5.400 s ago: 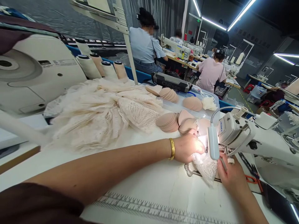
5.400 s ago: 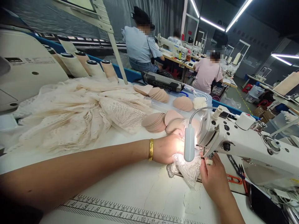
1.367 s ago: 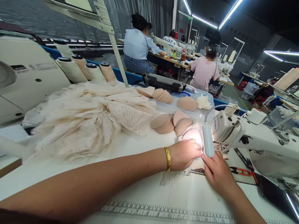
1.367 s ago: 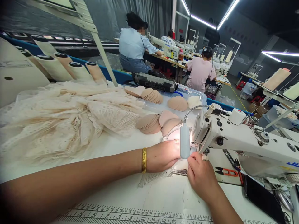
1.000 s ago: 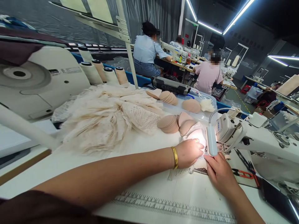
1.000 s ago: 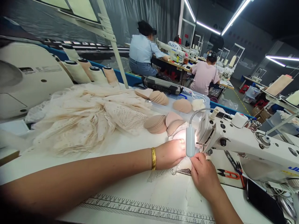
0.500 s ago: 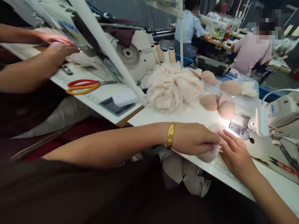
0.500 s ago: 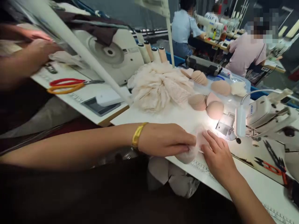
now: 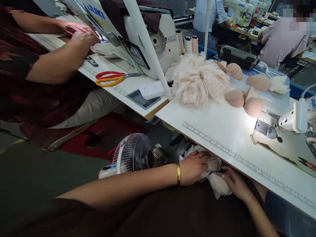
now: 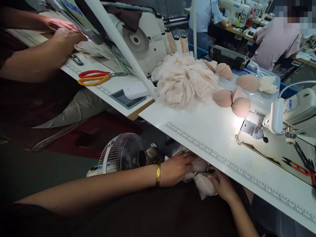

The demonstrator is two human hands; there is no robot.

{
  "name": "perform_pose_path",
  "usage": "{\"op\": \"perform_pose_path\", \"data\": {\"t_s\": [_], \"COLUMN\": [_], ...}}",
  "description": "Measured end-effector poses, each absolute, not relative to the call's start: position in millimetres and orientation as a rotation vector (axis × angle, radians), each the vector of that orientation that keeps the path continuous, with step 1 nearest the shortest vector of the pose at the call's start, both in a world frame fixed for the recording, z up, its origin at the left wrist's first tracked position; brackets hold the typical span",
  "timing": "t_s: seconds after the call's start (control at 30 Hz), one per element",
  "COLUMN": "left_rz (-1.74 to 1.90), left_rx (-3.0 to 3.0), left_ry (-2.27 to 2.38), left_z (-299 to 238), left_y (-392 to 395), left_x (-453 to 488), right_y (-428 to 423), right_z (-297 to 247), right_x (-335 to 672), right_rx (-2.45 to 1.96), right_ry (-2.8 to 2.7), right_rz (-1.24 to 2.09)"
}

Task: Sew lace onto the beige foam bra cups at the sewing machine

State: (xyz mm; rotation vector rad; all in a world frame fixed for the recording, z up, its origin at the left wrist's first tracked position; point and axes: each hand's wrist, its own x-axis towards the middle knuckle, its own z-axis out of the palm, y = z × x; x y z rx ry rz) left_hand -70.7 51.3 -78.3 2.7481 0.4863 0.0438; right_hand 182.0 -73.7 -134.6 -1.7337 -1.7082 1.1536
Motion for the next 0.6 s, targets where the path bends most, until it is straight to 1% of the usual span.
{"op": "perform_pose_path", "data": {"t_s": [0.07,0.17,0.33,0.4,0.53,0.6], "left_rz": [0.083,0.04,0.042,0.06,0.076,0.092], "left_rx": [2.814,2.876,2.785,2.749,2.776,2.848], "left_ry": [0.473,0.481,0.426,0.431,0.362,0.312], "left_z": [-96,-97,-76,-69,-56,-48], "left_y": [45,44,54,60,67,67], "left_x": [-68,-76,-98,-106,-119,-124], "right_y": [-75,-80,-78,-74,-71,-73], "right_z": [-153,-157,-131,-116,-97,-94], "right_x": [185,177,164,163,160,157], "right_rx": [-1.721,-1.692,-1.689,-1.699,-1.696,-1.672], "right_ry": [-1.72,-1.766,-1.787,-1.778,-1.647,-1.627], "right_rz": [1.197,1.221,1.095,1.093,1.197,1.14]}}
